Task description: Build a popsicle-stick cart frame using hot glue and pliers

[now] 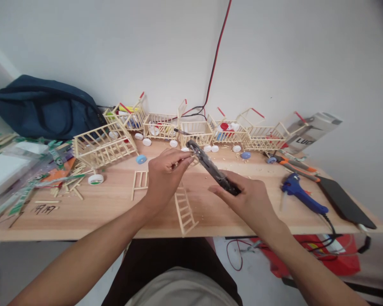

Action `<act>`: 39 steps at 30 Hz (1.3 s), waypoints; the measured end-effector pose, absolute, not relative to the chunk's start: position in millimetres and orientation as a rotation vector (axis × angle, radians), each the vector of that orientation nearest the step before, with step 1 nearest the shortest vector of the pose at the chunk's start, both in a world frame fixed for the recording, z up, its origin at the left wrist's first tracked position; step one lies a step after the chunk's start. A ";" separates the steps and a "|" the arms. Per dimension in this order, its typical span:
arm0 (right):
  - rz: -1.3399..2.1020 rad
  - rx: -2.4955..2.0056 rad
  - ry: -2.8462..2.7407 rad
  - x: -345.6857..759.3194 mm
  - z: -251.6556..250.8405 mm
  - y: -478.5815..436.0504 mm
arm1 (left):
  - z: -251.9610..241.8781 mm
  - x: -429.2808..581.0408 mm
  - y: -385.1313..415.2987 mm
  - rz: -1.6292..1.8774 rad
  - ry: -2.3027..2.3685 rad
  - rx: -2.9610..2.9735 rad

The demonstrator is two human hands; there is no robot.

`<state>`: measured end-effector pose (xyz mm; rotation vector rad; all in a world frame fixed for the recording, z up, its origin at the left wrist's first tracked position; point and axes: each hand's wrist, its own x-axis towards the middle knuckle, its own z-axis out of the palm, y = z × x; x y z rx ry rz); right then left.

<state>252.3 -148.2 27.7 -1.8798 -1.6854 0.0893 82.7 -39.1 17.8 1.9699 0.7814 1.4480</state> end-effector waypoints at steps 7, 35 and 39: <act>0.650 -1.599 -1.592 279.8 28.4 -144.0 | 20.1 79.8 -36.2 1.385 0.754 1.759; 0.065 -1.747 -2.185 305.7 50.4 -132.8 | 7.6 78.0 -13.6 0.533 0.469 1.246; 0.055 -1.712 -2.199 308.6 48.0 -132.0 | 3.8 77.3 -11.4 0.515 0.442 1.227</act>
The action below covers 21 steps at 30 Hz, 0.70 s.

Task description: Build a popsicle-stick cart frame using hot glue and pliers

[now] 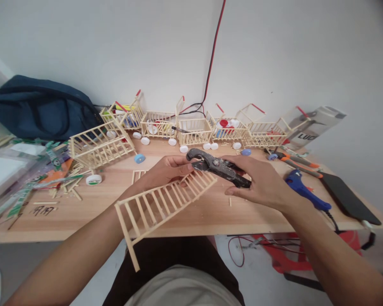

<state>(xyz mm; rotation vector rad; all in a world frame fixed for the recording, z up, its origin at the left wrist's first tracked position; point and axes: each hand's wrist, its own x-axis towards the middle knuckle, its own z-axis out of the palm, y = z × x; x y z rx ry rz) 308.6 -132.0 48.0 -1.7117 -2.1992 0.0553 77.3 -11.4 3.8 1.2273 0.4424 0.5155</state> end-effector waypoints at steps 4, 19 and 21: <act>-0.013 -1.664 -2.244 311.6 44.7 -133.5 | 0.5 76.7 -9.5 0.436 0.409 1.168; -0.129 -1.591 -2.252 315.7 29.9 -142.2 | -4.5 77.5 -9.4 0.302 0.344 1.075; -0.124 -1.577 -2.240 316.2 29.0 -143.1 | -1.2 77.3 -11.6 0.290 0.366 1.062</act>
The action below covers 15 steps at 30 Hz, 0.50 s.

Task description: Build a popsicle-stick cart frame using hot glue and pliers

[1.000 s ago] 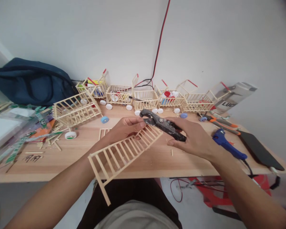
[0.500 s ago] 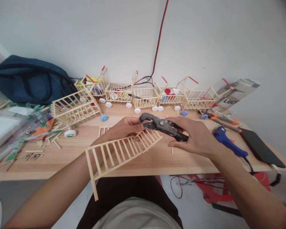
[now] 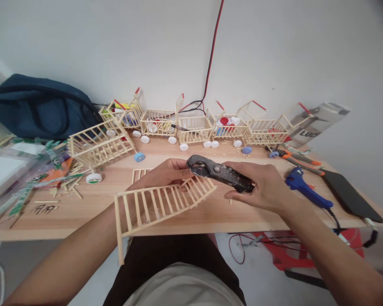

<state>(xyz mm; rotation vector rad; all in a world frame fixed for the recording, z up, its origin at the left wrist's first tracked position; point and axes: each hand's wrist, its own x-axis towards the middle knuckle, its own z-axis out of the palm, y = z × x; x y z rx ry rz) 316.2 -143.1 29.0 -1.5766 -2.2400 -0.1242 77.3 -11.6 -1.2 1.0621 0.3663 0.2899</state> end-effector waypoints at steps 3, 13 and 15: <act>-0.125 -1.559 -2.226 316.3 27.5 -143.7 | 4.4 77.0 -14.7 0.270 0.424 1.058; -0.181 -1.531 -2.218 318.4 21.2 -145.4 | 0.3 78.7 -12.8 0.243 0.409 1.057; -0.216 -1.516 -2.210 317.7 19.8 -146.3 | 0.0 79.2 -12.4 0.235 0.398 1.059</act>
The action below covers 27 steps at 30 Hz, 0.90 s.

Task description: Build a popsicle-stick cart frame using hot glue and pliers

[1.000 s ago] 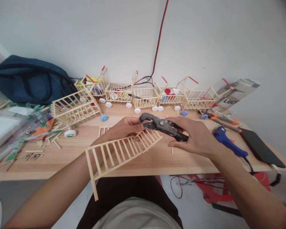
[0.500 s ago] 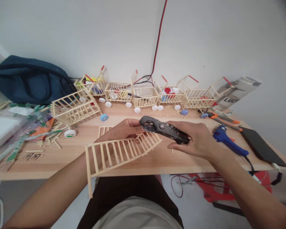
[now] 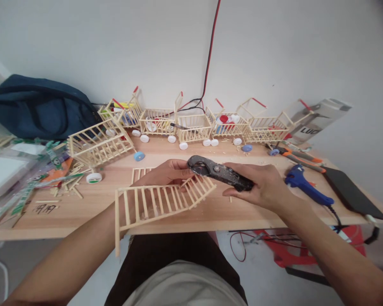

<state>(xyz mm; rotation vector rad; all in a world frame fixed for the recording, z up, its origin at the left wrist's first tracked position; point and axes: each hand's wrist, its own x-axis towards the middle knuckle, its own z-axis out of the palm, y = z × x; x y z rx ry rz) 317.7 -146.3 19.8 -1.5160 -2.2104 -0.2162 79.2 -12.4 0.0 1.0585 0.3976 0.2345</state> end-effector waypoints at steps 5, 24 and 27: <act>-0.150 -1.604 -2.091 311.1 20.8 -146.2 | 3.8 79.8 -14.9 0.280 0.402 1.040; -0.509 -2.596 -1.674 366.7 -28.5 -162.0 | 0.2 80.0 -10.9 0.449 0.584 0.992; -0.489 -2.601 -1.663 361.5 -30.9 -163.5 | -0.1 80.8 -11.0 0.478 0.577 0.959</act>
